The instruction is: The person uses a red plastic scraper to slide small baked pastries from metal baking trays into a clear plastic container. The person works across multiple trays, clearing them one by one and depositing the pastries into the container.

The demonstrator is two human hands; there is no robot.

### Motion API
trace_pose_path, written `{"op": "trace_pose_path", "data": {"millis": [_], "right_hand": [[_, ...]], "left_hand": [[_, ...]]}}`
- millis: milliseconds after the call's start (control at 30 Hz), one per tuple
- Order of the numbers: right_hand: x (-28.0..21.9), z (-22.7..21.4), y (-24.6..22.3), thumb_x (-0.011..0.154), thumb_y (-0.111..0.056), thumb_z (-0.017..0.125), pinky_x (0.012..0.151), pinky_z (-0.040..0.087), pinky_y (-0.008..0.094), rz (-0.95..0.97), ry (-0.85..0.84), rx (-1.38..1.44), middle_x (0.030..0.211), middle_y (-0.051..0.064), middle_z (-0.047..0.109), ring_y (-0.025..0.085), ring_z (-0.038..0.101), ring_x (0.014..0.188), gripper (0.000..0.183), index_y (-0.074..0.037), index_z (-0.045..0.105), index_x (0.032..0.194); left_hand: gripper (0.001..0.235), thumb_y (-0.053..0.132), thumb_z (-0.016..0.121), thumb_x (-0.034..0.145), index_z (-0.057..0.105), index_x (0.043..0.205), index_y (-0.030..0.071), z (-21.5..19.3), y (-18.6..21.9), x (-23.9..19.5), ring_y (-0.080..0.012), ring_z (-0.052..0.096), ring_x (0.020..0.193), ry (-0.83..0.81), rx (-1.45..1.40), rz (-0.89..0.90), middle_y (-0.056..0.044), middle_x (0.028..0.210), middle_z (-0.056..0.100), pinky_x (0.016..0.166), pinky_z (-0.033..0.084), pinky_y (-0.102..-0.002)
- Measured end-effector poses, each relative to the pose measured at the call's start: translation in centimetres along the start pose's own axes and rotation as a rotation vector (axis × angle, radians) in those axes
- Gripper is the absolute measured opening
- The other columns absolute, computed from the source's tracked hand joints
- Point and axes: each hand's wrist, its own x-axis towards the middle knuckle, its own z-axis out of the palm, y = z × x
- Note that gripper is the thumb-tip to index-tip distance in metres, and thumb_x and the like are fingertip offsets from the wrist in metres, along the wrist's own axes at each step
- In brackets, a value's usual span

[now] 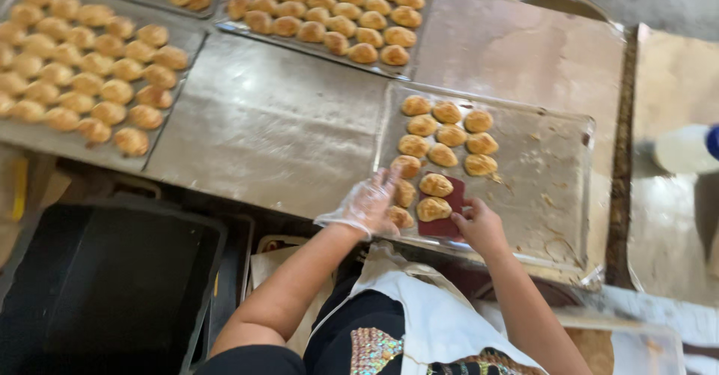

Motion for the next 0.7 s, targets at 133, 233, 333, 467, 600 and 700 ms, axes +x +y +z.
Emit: {"op": "trace_pose_path", "data": {"millis": [133,233,333,467,600,700], "right_hand": [[1.1,0.8,-0.4,0.089,-0.012,0.073,0.053,0.063,0.036,0.024,0.034,0.060,0.099,0.017,0.076,0.022,0.074,0.072,0.046,-0.001,0.059,0.131],[2.8,1.4,-0.6,0.090,-0.012,0.072,0.053,0.063,0.036,0.008,0.048,0.083,0.102,0.017,0.075,0.022,0.073,0.074,0.045,-0.002,0.060,0.132],[4.5,1.8,-0.6,0.092,-0.007,0.065,0.054,0.064,0.035,-0.012,0.015,0.181,0.106,0.014,0.074,0.021,0.073,0.075,0.044,-0.003,0.058,0.135],[5.3,2.3,0.0,0.090,0.006,0.053,0.059,0.063,0.034,-0.031,-0.117,0.367,0.109,0.014,0.073,0.025,0.073,0.078,0.048,-0.003,0.057,0.137],[5.4,2.2,0.2,0.093,0.007,0.051,0.065,0.064,0.035,-0.035,-0.149,0.473,0.114,0.013,0.070,0.023,0.074,0.089,0.042,0.000,0.058,0.133],[4.4,1.2,0.8,0.092,0.009,0.049,0.069,0.064,0.037,-0.047,-0.180,0.543,0.117,0.013,0.069,0.024,0.073,0.095,0.042,0.000,0.056,0.133]], "left_hand": [[0.138,0.035,0.095,0.062,0.005,0.165,0.015,-0.8,-1.5,4.2,-0.0442,0.047,0.136,0.021,-0.025,-0.045,-0.026,0.162,0.028,0.113,0.044,-0.044],[0.140,0.029,0.101,0.056,0.009,0.161,0.014,-0.4,-1.9,7.0,-0.0437,0.037,0.142,-0.030,-0.049,0.018,-0.027,0.162,0.022,0.114,0.039,-0.044],[0.139,0.021,0.099,0.054,0.013,0.163,0.010,-0.7,-1.8,7.8,-0.0408,0.044,0.141,-0.024,-0.011,0.017,-0.026,0.162,0.028,0.115,0.043,-0.040],[0.132,0.022,0.100,0.054,0.022,0.160,0.011,-0.8,-1.0,6.8,-0.0400,0.046,0.138,0.013,-0.141,0.073,-0.023,0.152,0.040,0.116,0.042,-0.040],[0.126,0.023,0.098,0.054,0.029,0.158,0.014,-1.0,-0.4,6.6,-0.0381,0.050,0.135,0.041,-0.159,0.061,-0.019,0.151,0.043,0.112,0.045,-0.040],[0.122,0.020,0.098,0.057,0.030,0.157,0.013,-0.4,0.6,6.9,-0.0392,0.049,0.135,0.086,-0.174,0.126,-0.021,0.150,0.042,0.111,0.044,-0.040]]}}
